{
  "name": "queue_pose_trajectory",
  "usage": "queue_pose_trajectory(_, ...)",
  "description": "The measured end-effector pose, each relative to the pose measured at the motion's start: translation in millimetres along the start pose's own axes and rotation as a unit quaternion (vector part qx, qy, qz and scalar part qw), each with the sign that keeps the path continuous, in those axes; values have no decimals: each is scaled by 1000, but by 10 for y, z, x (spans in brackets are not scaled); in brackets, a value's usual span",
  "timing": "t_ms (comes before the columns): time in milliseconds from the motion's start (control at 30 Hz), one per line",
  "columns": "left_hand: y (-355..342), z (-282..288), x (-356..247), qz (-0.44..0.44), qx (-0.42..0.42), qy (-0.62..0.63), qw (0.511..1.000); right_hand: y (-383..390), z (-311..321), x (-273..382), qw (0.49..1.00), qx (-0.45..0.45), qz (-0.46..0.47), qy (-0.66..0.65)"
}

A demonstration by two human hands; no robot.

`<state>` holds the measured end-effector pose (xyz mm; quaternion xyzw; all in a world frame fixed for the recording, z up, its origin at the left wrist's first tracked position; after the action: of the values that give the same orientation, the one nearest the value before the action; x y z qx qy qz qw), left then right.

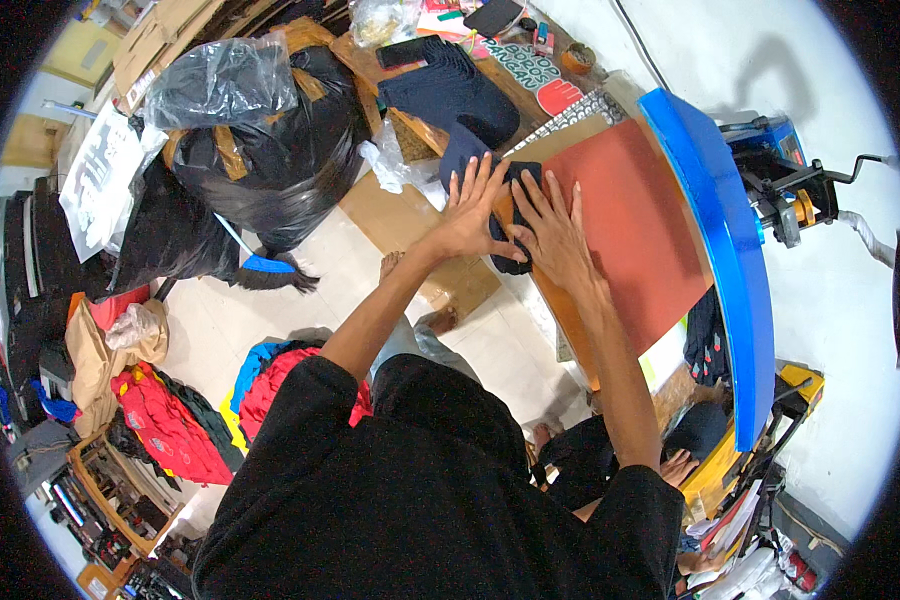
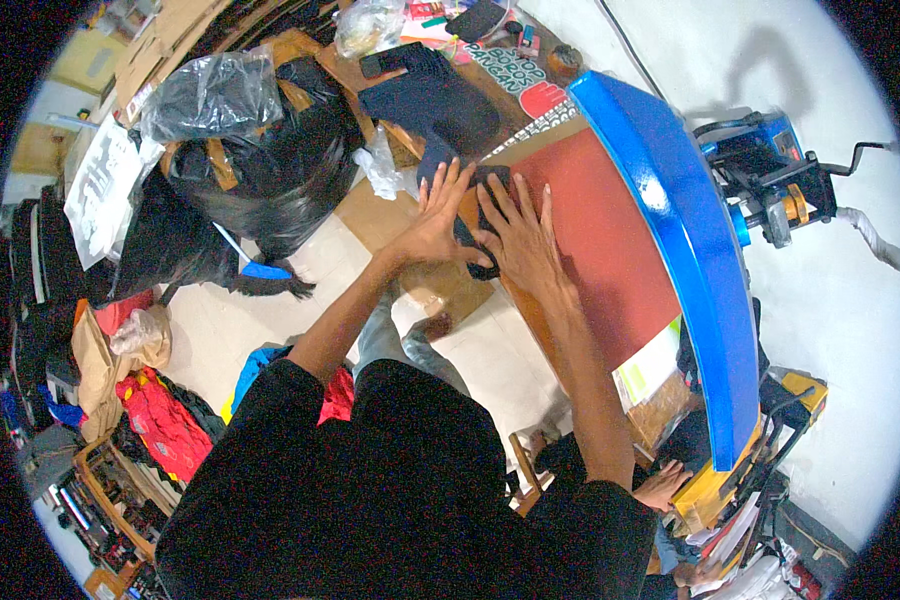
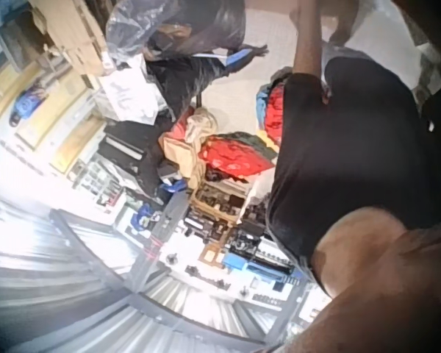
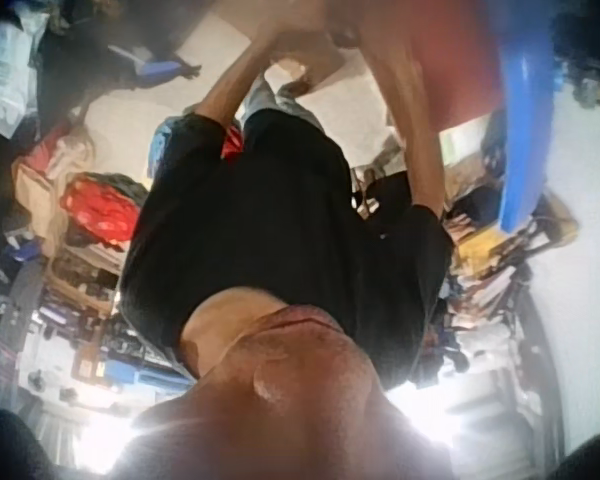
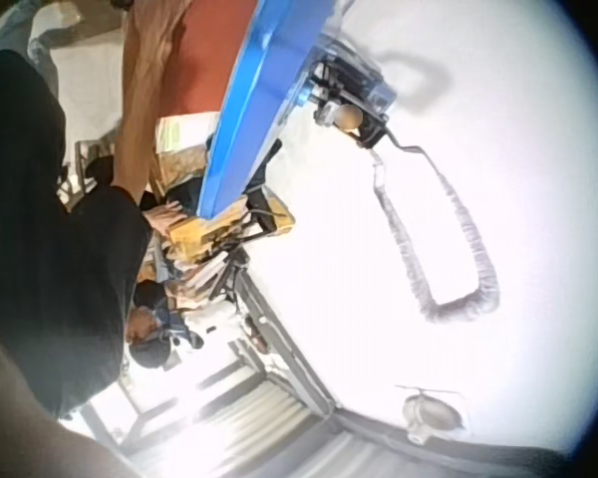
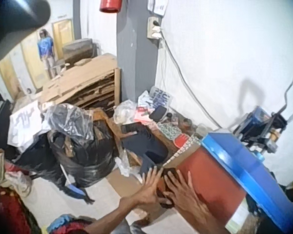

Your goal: The person prepares hats for printing by arranging them on a table, applying patches or designs by hand, and then placing the hats into a heat-press machine to secure the design.

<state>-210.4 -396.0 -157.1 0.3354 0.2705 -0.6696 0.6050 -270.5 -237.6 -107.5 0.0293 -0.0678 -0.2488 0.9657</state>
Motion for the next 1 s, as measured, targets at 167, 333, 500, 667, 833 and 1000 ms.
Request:
queue_pose_trajectory(167,38,13,-50,-17,-23,-44,999,92,42,33,1000,12,11,-6)
queue_pose_trajectory(333,74,43,-67,-17,-36,-82,996,109,88,113,999,0,14,-33)
queue_pose_trajectory(500,65,108,-209,-13,-41,-124,991,161,9,88,999,-14,-32,-20)
queue_pose_trajectory(667,47,110,-162,3,-6,-139,990,137,56,209,997,-36,-64,21)
queue_pose_trajectory(833,61,80,-146,-13,-12,-98,995,109,113,228,997,-36,-67,28)
queue_pose_trajectory(1000,26,45,-85,-21,-19,-72,997,150,260,254,997,-46,-59,21)
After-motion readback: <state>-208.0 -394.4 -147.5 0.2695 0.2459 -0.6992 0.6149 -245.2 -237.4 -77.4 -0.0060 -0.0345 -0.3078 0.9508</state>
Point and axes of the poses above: each hand's wrist, its own y-axis away from the middle knuckle, its own z-axis out of the back of the hand, x = y × z, the point moved 3 cm from there along -y, towards the middle knuckle, and after that the axes turned 10 degrees about x, right-handed, at the moved point
